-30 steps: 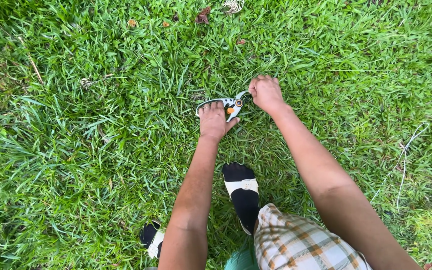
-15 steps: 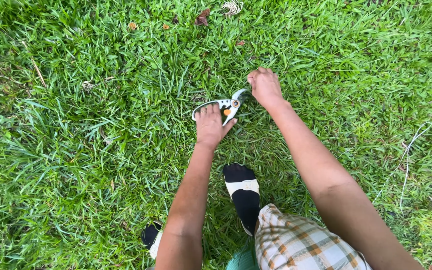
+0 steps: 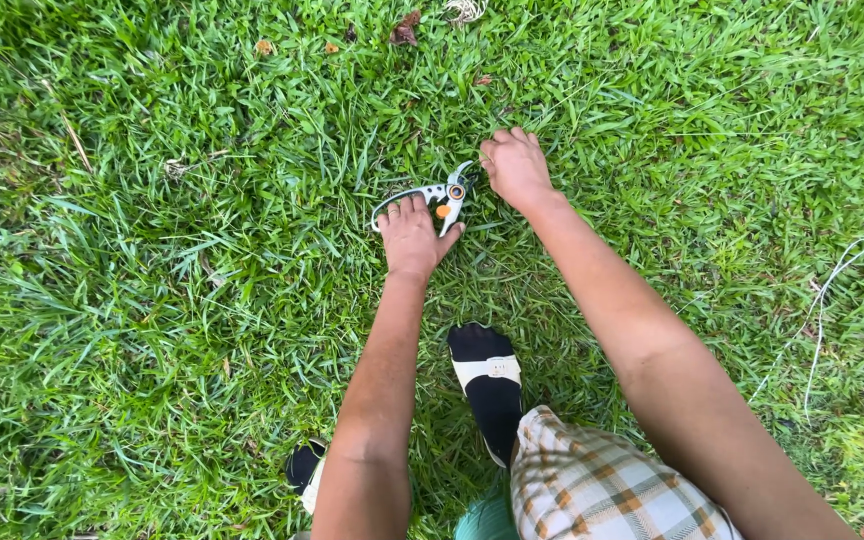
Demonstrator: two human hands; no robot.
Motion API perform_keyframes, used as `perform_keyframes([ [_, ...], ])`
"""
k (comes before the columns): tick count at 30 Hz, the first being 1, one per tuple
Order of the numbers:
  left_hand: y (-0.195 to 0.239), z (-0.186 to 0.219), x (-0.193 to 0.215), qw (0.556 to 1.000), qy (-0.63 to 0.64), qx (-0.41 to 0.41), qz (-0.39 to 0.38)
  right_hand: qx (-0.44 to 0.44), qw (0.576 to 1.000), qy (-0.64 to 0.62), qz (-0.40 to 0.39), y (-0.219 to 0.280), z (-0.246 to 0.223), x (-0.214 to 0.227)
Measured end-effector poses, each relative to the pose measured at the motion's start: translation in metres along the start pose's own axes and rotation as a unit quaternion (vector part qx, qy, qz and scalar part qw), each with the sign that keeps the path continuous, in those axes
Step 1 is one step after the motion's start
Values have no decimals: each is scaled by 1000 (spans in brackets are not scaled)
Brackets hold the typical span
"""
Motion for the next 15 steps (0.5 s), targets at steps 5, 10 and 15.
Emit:
perform_keyframes([
  [5, -6, 8, -7, 1000, 15, -12, -2, 10, 1000, -9, 8, 1, -6, 3],
  [10, -10, 11, -12, 1000, 13, -7, -2, 30, 999, -10, 15, 0, -4, 0],
  [15, -11, 10, -23, 999, 39, -25, 26, 42, 999, -17, 23, 1, -4, -1],
])
Point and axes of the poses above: each hand's wrist, its own y-axis away from the middle knuckle, its own x-axis out of the back of the hand, z = x × y, the point moved 6 cm from there along -y, towards the middle knuckle, and after that the axes turned 15 degrees about x, right-handed, at the moved point
